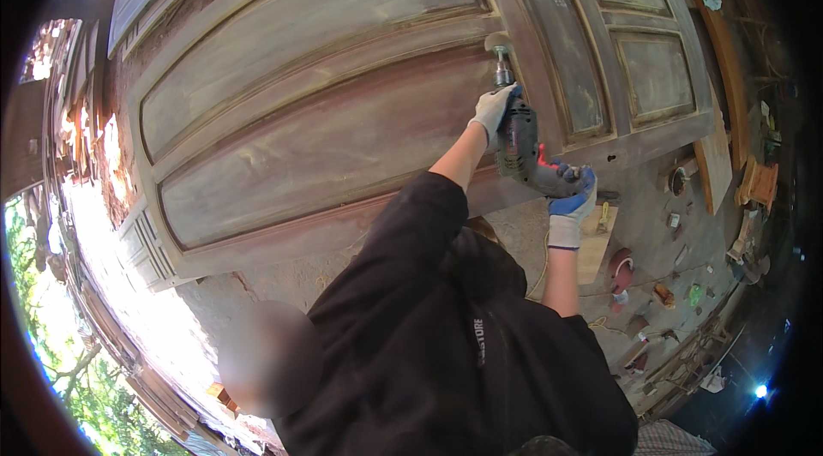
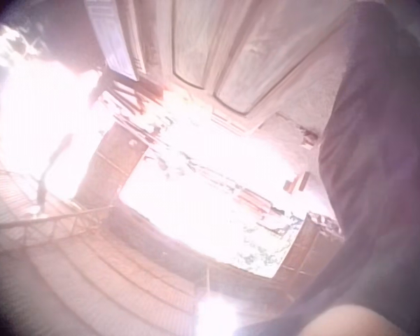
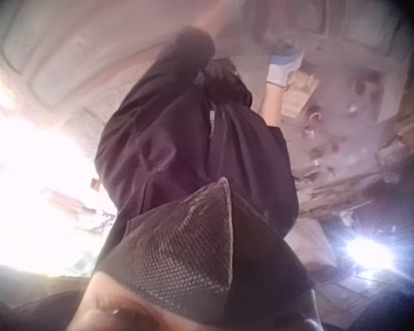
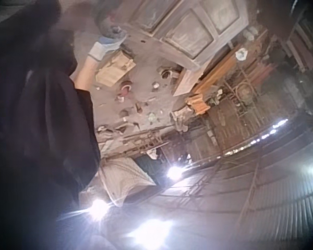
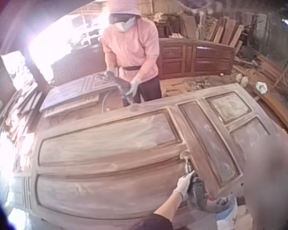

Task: The person uses an electric sander to smooth the surface of a large wooden door. The sander is moved systematically across the panels and frames of the door to remove old finish and prepare the surface.

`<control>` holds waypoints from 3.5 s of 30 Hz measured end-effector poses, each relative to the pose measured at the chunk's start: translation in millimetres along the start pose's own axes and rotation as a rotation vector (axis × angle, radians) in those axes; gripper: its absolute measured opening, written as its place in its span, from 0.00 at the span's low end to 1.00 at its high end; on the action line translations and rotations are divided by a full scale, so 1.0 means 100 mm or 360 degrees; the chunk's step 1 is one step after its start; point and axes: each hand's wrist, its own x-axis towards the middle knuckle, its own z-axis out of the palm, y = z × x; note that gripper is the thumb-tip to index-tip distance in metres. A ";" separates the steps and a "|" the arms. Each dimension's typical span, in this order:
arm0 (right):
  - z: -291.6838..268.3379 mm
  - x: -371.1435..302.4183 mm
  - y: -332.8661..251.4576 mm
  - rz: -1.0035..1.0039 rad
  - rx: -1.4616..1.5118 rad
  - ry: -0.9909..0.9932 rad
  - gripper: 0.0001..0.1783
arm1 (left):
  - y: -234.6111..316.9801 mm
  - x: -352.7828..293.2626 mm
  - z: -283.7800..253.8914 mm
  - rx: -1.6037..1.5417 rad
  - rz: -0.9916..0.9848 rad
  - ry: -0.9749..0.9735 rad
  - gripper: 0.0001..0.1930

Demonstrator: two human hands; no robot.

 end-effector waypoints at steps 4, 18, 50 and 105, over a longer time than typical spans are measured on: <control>0.15 -0.21 0.11 -0.0027 -0.0148 -0.0046 0.09 | -0.13 -0.23 -0.39 -0.0373 0.0163 0.0043 0.22; 0.65 -0.86 0.75 0.0505 -0.0118 -0.0169 0.07 | -0.31 -0.76 -1.86 -0.0891 -0.0064 -0.0096 0.14; 0.46 -1.12 1.08 0.0380 -0.0081 -0.0440 0.10 | -0.44 -0.76 -2.06 -0.0643 0.0178 0.0281 0.16; 0.59 -3.27 0.77 0.0245 -0.0275 0.0597 0.16 | -0.61 -1.12 -0.66 0.0856 -0.0002 -0.1179 0.18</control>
